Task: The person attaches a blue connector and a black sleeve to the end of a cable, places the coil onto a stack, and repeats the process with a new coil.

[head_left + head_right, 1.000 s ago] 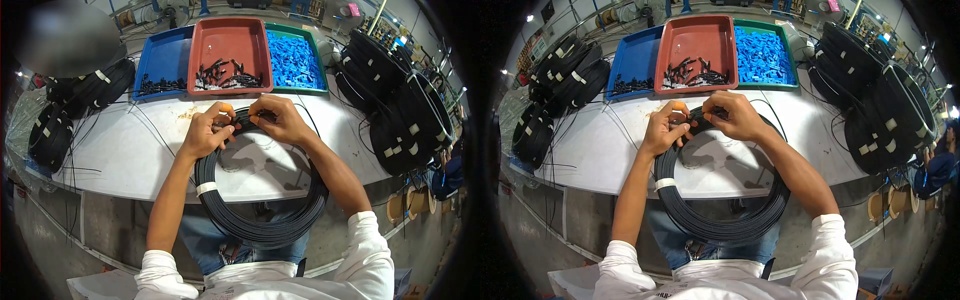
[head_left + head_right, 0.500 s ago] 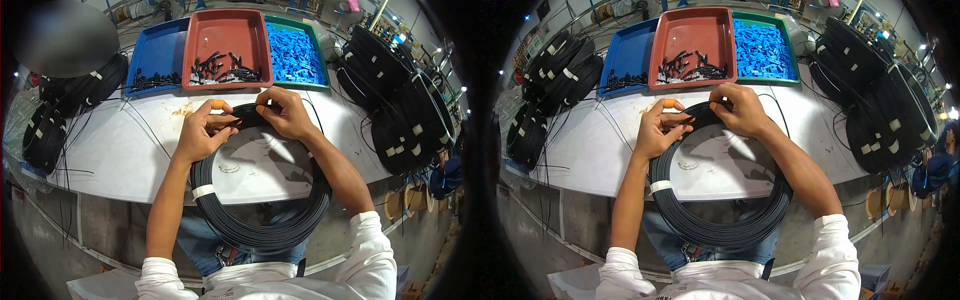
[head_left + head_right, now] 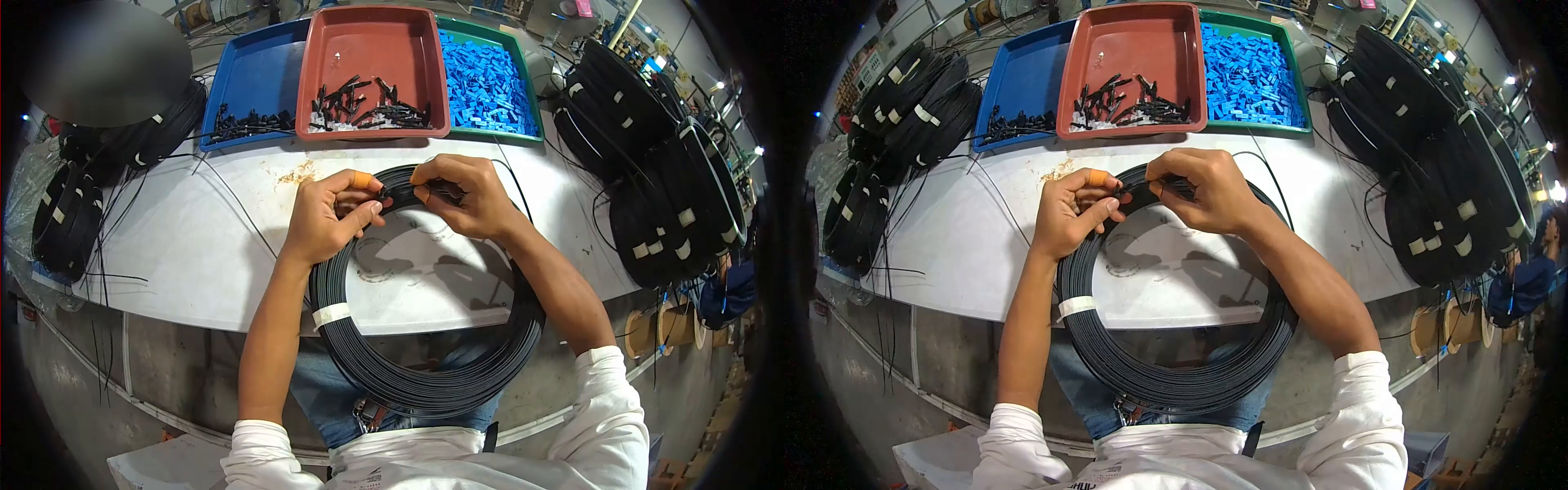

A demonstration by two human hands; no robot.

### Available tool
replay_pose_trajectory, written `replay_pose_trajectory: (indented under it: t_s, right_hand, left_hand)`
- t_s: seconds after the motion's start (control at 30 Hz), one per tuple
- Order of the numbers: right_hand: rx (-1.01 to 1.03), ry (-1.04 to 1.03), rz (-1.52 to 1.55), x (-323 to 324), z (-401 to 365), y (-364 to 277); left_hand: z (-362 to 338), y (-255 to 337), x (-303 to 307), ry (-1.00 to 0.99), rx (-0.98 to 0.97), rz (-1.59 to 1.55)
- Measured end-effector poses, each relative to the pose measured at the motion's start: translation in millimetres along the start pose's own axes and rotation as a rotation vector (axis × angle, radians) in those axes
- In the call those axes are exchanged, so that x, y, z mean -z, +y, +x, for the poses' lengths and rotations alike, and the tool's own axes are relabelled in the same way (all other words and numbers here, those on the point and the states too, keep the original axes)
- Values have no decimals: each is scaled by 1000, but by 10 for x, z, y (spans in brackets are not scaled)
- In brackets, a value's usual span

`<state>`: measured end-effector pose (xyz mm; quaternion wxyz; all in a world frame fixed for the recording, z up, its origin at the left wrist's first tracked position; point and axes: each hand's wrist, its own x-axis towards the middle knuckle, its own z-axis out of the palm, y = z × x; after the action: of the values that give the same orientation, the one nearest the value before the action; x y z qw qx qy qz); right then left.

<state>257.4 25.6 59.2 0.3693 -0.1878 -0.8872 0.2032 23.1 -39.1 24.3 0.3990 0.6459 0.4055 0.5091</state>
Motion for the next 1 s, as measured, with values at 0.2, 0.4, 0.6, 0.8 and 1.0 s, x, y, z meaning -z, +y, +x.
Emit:
replay_pose_trajectory:
  t_s: [0.2, 0.4, 0.6, 0.8, 1.0]
  right_hand:
    - [74, 58, -96, -36, 27, -75]
    - [92, 134, -59, -96, 28, -75]
    - [105, 116, -69, -126, 17, -74]
    - [79, 238, -58, -24, 173, -208]
    - [-19, 311, -7, 46, 526, -282]
  left_hand:
    - [-3, -19, 7, 2, -20, -29]
    - [-7, -26, 15, -21, -44, -11]
    - [2, 1, 27, -54, -18, -45]
    - [132, 212, -3, 24, -171, -111]
    - [482, 318, 91, 205, -436, 113]
